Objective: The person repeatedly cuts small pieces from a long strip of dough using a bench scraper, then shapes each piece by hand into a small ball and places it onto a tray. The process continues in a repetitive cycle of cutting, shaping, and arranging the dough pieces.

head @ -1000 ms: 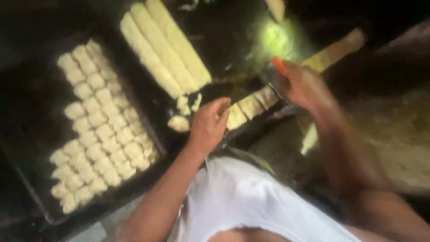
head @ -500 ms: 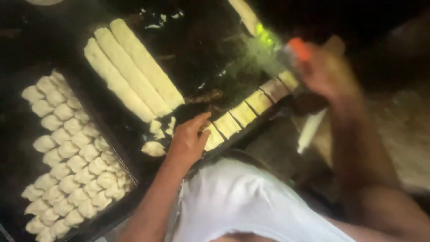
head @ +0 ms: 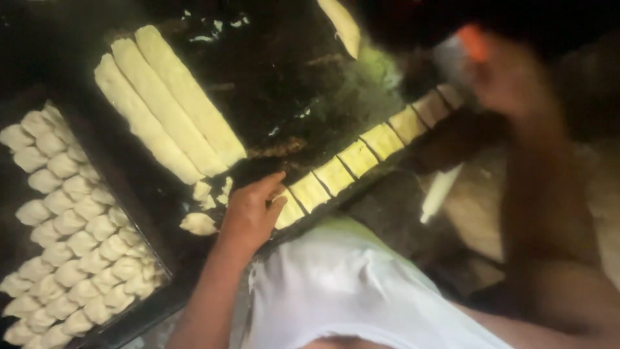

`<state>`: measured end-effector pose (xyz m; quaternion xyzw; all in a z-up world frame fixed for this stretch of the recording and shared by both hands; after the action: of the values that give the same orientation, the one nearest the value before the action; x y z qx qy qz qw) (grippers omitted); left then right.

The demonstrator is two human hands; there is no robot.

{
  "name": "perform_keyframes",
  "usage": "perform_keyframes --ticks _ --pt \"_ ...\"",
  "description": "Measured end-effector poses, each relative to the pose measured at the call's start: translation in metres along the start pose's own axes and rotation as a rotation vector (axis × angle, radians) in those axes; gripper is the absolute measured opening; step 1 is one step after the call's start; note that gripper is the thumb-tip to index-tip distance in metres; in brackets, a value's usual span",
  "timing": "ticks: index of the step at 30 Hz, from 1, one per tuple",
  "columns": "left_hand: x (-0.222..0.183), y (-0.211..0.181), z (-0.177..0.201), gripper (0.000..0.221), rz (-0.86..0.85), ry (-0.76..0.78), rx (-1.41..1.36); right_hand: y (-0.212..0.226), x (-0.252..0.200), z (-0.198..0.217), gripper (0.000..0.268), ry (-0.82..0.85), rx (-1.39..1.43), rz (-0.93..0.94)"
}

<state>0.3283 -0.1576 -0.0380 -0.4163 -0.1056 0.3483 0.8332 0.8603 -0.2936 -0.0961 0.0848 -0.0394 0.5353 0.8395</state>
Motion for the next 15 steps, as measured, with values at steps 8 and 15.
perform_keyframes --ticks 8,15 --pt "-0.002 -0.007 -0.002 0.044 0.007 -0.019 0.051 -0.063 0.013 -0.061 0.03 -0.205 -0.176 0.135" --pt "-0.006 -0.008 -0.011 0.046 -0.071 0.053 0.102 0.052 0.008 0.061 0.031 -0.195 0.644 -0.169"
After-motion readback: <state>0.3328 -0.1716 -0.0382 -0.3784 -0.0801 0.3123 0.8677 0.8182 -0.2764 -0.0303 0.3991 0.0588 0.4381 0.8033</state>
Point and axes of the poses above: each hand's wrist, its own x-axis towards the middle knuckle, its own z-axis out of the back of the hand, y = z × x, the point moved 3 cm from there along x, towards the middle knuckle, and after that the axes turned 6 degrees about -z, right-handed, at the moved point
